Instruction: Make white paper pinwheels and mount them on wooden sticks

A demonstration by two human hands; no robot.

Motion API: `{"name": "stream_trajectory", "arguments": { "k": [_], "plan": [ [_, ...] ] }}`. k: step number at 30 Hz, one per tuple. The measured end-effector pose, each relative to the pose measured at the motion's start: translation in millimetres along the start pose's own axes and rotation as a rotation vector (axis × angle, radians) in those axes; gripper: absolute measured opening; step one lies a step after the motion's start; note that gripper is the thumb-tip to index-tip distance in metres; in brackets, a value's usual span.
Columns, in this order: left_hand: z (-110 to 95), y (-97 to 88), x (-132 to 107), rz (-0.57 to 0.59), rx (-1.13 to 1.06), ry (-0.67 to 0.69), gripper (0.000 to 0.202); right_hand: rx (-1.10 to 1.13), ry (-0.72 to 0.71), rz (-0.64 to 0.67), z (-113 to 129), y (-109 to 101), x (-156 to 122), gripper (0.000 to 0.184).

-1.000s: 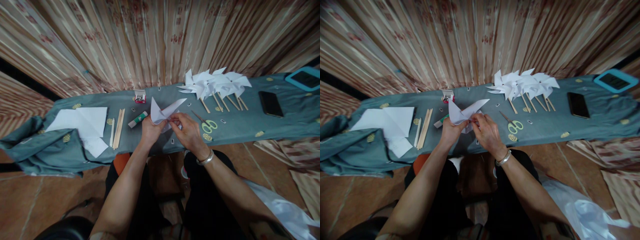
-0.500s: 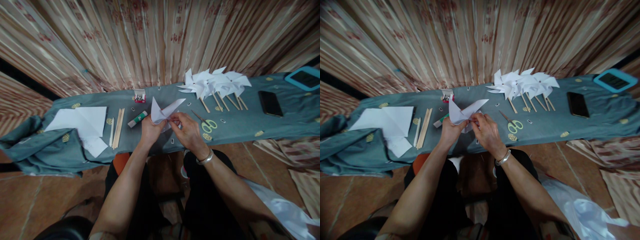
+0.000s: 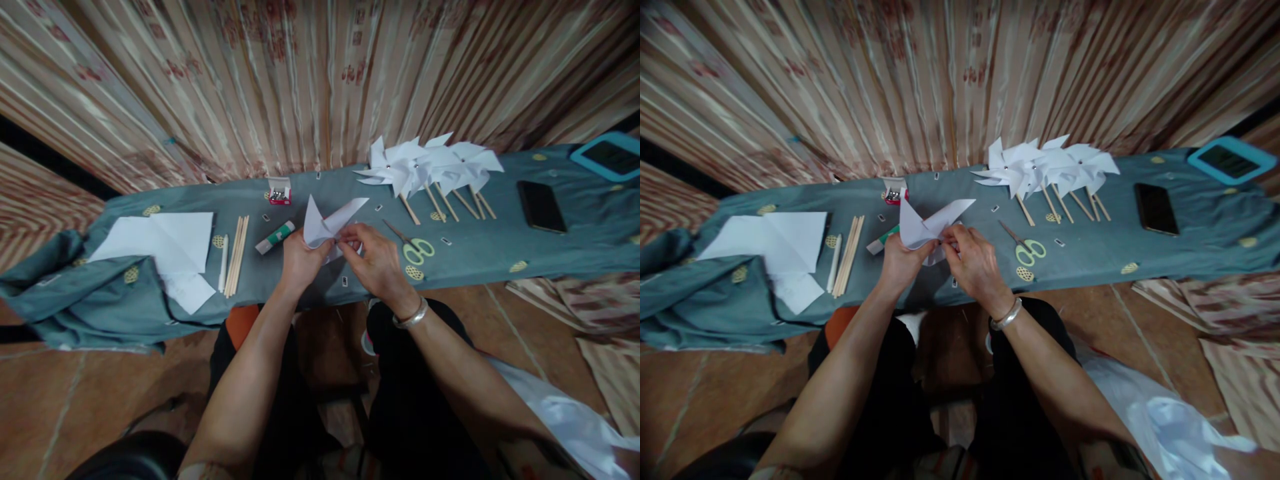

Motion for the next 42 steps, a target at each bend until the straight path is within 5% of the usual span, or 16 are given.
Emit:
{"name": "stream_trajectory", "arguments": {
  "k": [16, 42],
  "plan": [
    [1.0, 0.7, 0.7, 0.030, 0.014, 0.013, 0.012, 0.005, 0.003, 0.008, 0.5, -0.6, -0.1, 0.009],
    [-3.7, 4.2, -0.9, 0.127, 0.149, 0.074, 0.018, 0.147, 0.229, 0.067, -14.5, 3.1, 6.5, 0.007]
  ]
}}
Point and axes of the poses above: each hand's wrist, its own x-axis towards the middle knuckle, its own y-axis out of the palm, z = x × y, the point moved 7 cm from there along x, towards the middle knuckle, and after that the axes turned 12 degrees about y, right-handed, at the moved point
